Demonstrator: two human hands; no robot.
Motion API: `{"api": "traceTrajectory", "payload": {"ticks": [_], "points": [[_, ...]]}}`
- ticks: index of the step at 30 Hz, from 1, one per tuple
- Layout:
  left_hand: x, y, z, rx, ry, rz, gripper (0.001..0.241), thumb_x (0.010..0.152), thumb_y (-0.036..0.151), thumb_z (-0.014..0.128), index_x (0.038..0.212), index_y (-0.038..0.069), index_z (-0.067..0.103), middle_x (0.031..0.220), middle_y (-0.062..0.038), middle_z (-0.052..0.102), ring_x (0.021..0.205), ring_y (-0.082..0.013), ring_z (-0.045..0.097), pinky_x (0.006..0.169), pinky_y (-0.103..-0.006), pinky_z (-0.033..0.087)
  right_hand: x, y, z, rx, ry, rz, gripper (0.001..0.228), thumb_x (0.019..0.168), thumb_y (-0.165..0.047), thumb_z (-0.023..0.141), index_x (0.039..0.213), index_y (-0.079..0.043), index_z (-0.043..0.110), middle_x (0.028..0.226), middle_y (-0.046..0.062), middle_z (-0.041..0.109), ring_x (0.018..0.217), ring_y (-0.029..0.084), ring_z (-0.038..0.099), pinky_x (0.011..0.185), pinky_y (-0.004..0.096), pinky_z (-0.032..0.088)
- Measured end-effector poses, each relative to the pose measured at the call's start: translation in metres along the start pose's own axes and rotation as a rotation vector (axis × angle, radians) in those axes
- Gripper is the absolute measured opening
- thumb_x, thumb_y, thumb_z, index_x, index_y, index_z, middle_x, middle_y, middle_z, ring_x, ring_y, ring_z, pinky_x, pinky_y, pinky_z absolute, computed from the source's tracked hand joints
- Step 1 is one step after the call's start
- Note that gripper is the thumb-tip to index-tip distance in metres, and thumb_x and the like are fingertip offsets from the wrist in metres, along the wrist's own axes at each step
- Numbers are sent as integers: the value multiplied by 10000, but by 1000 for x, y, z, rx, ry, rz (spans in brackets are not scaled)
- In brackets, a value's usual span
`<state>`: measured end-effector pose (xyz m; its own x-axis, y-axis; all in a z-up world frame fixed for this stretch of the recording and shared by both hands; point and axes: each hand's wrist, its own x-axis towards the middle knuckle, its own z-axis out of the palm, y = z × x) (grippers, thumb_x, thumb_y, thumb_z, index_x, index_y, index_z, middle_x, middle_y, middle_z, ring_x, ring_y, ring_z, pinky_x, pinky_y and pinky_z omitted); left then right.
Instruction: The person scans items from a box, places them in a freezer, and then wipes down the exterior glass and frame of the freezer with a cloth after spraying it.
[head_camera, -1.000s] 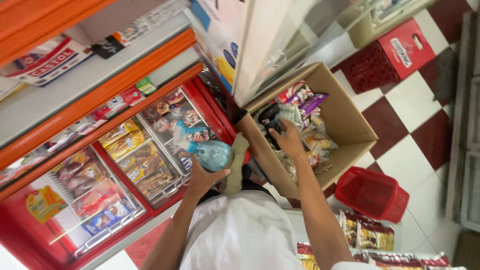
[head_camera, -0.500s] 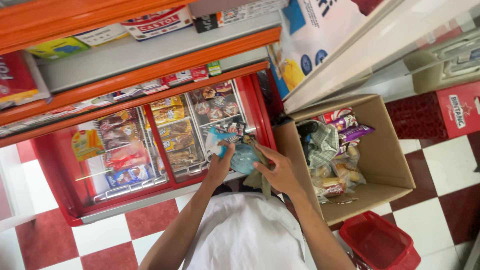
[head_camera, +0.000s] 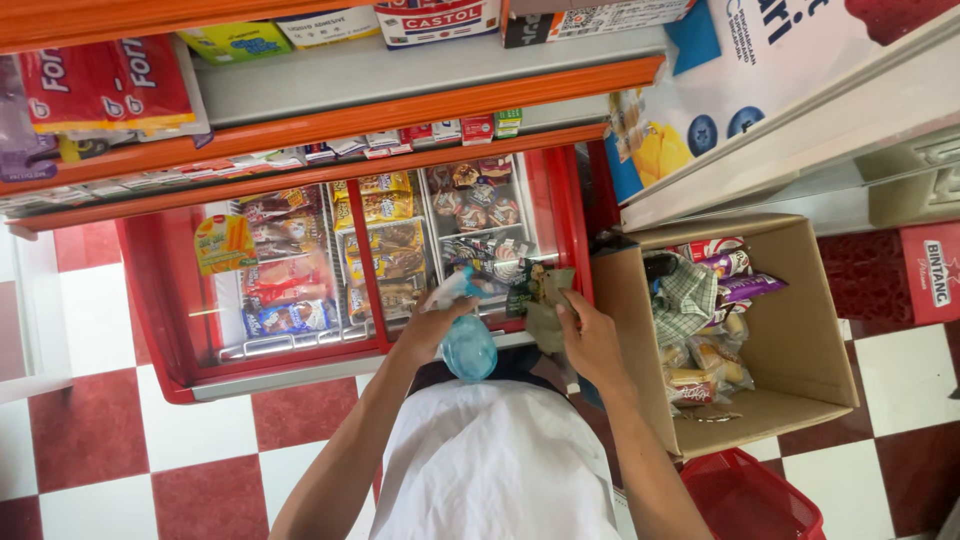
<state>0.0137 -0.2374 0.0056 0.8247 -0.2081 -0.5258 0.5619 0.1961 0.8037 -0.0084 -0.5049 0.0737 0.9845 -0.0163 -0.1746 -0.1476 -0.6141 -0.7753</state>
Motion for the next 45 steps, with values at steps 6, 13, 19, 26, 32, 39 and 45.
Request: {"api": "traceTrajectory", "payload": {"ticks": [6, 13, 19, 26, 32, 39, 45], "points": [[-6, -20, 5, -65, 96, -154, 321, 938, 127, 743, 1235, 16, 689, 985, -44, 729, 868, -145, 661, 770, -327, 531, -2, -20, 26, 225, -63, 41, 414, 928, -246, 700, 1280, -44, 617, 1115, 167, 745, 1078, 295, 721, 858, 355, 552], [-22, 10, -2, -152, -203, 74, 368, 965, 137, 659, 1325, 61, 659, 1256, -19, 714, 1108, -114, 655, 985, -305, 491, -1, -28, 32, -22, -42, 60, 377, 850, -241, 806, 1115, -13, 665, 989, 178, 748, 905, 293, 734, 815, 370, 566], [-8, 20, -17, 93, -161, 149, 379, 977, 273, 647, 1320, 113, 664, 1215, -15, 720, 1042, -146, 672, 951, -316, 507, 6, -23, 5, -133, 55, 42, 363, 982, -252, 637, 1255, -24, 561, 951, 286, 713, 935, 476, 683, 749, 541, 517], [1, 20, -17, 530, 133, 28, 450, 956, 486, 663, 1214, 128, 753, 849, -111, 722, 798, -220, 665, 724, -388, 533, 8, -7, -10, -71, 178, 37, 379, 982, -268, 656, 1201, 23, 551, 979, 282, 718, 956, 462, 703, 757, 513, 547], [21, 20, -19, 936, 199, 109, 513, 982, 576, 614, 1152, 123, 787, 908, -203, 763, 929, -377, 731, 824, -446, 556, 9, -1, -11, -18, 222, 79, 396, 952, -277, 700, 1177, 28, 581, 972, 245, 738, 946, 406, 736, 775, 462, 557], [28, 26, -22, 947, 153, 565, 671, 916, 577, 672, 1267, 5, 659, 916, -265, 721, 883, -470, 695, 761, -550, 536, 14, 2, -9, 73, 224, 117, 380, 940, -277, 723, 1164, 9, 610, 1031, 192, 743, 969, 301, 740, 819, 403, 549], [24, 30, -10, 970, 299, 182, 505, 985, 559, 583, 949, 105, 800, 831, -215, 724, 845, -455, 696, 765, -531, 533, 27, 2, 2, 105, 212, 52, 379, 939, -292, 736, 1150, 1, 620, 1023, 184, 739, 951, 287, 738, 810, 390, 554]]}}
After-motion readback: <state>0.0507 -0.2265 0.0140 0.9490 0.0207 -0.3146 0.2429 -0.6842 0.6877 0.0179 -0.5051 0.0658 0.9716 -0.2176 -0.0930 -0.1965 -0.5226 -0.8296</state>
